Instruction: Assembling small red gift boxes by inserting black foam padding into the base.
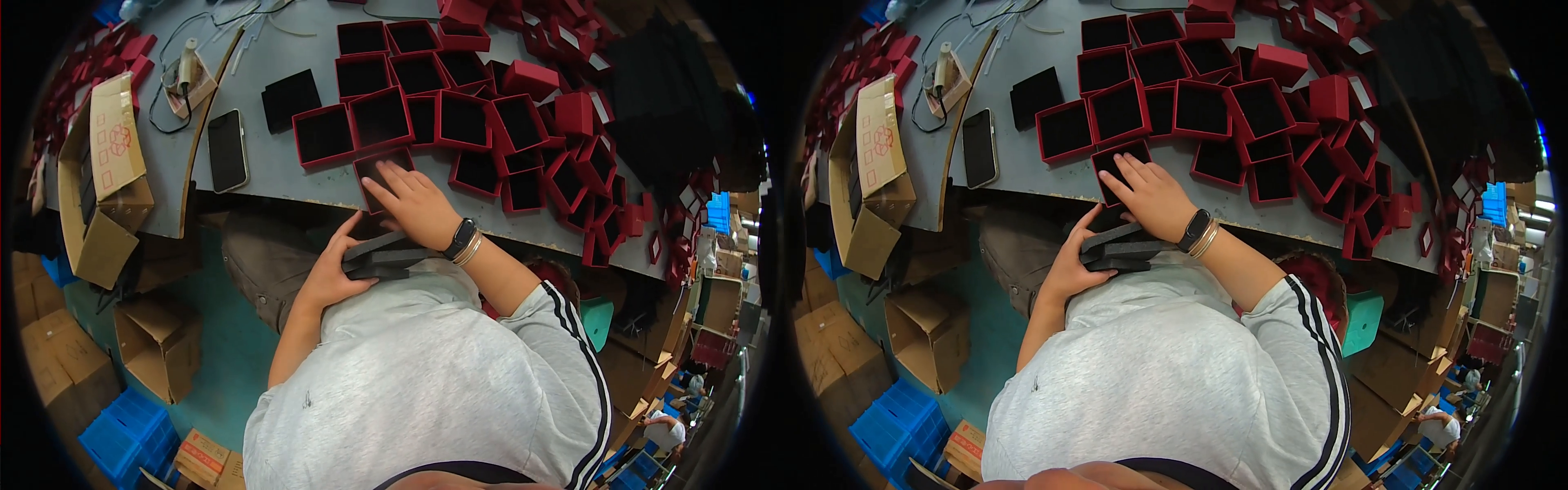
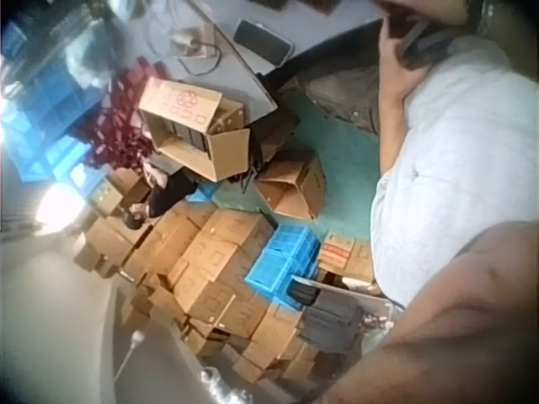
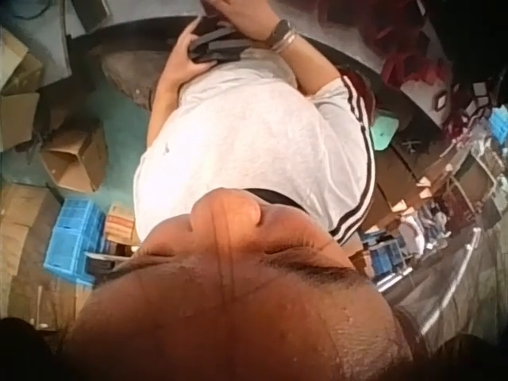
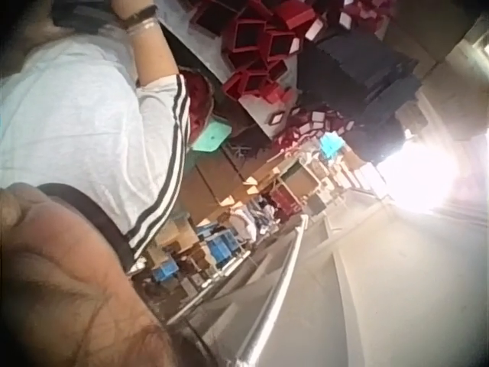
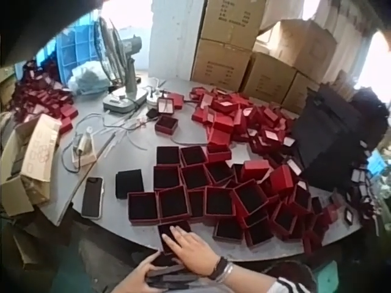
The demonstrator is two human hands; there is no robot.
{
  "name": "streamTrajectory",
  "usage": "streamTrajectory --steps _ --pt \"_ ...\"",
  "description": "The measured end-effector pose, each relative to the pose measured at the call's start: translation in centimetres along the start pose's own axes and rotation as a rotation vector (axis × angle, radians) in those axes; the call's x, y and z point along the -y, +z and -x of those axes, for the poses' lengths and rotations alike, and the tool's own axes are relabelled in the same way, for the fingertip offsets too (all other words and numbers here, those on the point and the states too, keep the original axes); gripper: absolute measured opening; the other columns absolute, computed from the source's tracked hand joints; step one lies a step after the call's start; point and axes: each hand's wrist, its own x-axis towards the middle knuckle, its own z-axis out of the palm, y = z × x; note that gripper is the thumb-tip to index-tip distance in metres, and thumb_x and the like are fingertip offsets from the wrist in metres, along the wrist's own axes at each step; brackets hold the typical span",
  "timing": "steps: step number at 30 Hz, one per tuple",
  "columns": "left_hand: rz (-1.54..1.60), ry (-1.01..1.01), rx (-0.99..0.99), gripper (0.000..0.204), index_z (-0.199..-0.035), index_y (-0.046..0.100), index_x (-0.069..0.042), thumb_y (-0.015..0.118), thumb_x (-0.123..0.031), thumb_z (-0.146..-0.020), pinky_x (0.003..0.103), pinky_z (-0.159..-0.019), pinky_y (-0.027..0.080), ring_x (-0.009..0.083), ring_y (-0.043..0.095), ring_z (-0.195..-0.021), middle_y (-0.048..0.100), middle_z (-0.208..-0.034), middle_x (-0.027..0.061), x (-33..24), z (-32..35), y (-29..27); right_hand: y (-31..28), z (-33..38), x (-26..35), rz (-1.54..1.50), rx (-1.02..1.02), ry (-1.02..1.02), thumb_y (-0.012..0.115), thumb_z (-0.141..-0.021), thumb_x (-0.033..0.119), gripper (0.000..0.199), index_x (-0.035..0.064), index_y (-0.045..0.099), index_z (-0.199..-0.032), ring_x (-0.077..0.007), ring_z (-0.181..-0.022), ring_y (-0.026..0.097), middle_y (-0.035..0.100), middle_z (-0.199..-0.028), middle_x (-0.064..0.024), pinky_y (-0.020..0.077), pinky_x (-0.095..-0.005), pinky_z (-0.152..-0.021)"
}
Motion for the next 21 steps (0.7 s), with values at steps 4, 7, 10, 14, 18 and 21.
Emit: streamTrajectory --steps 4,7,10,14,18,21 --pt "0.063 -0.009 -0.069 0.052 -0.100 0.053 -0.005 0.084 -0.008 -0.058 0.037 -0.105 0.036 0.0332 0.038 -0.136 0.033 -0.151 0.0191 1.0 0.8 0.1 1.1 0.2 0.1 -0.021 -0.072 0.047 0.073 -0.076 0.023 0.068 0.0184 0.046 -0.138 -0.0298 -0.129 0.045 0.044 -0.141 -0.0169 0.0398 -0.0416 -0.101" --pt "0.140 -0.071 -0.111 0.053 -0.100 0.052 -0.005 0.083 -0.006 -0.057 0.037 -0.103 0.037 0.0296 0.042 -0.132 0.034 -0.150 0.0187 1.3 0.9 -0.1 0.9 0.3 0.3 0.002 -0.145 0.038 0.070 -0.077 0.021 0.057 0.0158 0.052 -0.131 -0.0292 -0.127 0.047 0.048 -0.137 -0.0144 0.0407 -0.0420 -0.099" --pt "0.256 -0.078 -0.148 0.064 -0.115 0.053 -0.004 0.081 -0.001 -0.057 0.034 -0.102 0.038 0.0230 0.047 -0.126 0.043 -0.144 0.0152 1.1 1.2 0.1 1.8 1.2 0.2 -0.009 -0.197 -0.055 0.066 -0.077 0.017 0.045 0.0134 0.057 -0.120 -0.0280 -0.121 0.051 0.054 -0.127 -0.0111 0.0416 -0.0425 -0.097" --pt "0.427 -0.167 -0.138 0.083 -0.134 0.046 -0.003 0.079 0.003 -0.057 0.031 -0.102 0.038 0.0180 0.050 -0.121 0.051 -0.135 0.0112 0.0 1.3 0.2 2.3 1.8 0.5 -0.079 -0.318 -0.096 0.062 -0.076 0.012 0.031 0.0115 0.062 -0.107 -0.0260 -0.111 0.054 0.058 -0.112 -0.0072 0.0416 -0.0421 -0.096" --pt "0.473 -0.128 -0.157 0.093 -0.142 0.038 -0.001 0.076 0.007 -0.057 0.029 -0.102 0.038 0.0166 0.052 -0.118 0.054 -0.129 0.0093 0.2 1.2 0.0 2.5 2.1 0.5 -0.112 -0.326 -0.094 0.062 -0.075 0.011 0.029 0.0121 0.062 -0.104 -0.0243 -0.105 0.056 0.060 -0.103 -0.0043 0.0422 -0.0411 -0.093" --pt "0.491 -0.112 -0.184 0.091 -0.139 0.040 0.000 0.076 0.007 -0.057 0.030 -0.102 0.039 0.0175 0.052 -0.117 0.054 -0.129 0.0099 -0.3 1.1 -0.2 2.1 1.8 0.7 -0.141 -0.306 -0.064 0.062 -0.074 0.009 0.028 0.0124 0.063 -0.102 -0.0235 -0.098 0.056 0.059 -0.097 -0.0031 0.0428 -0.0395 -0.090"
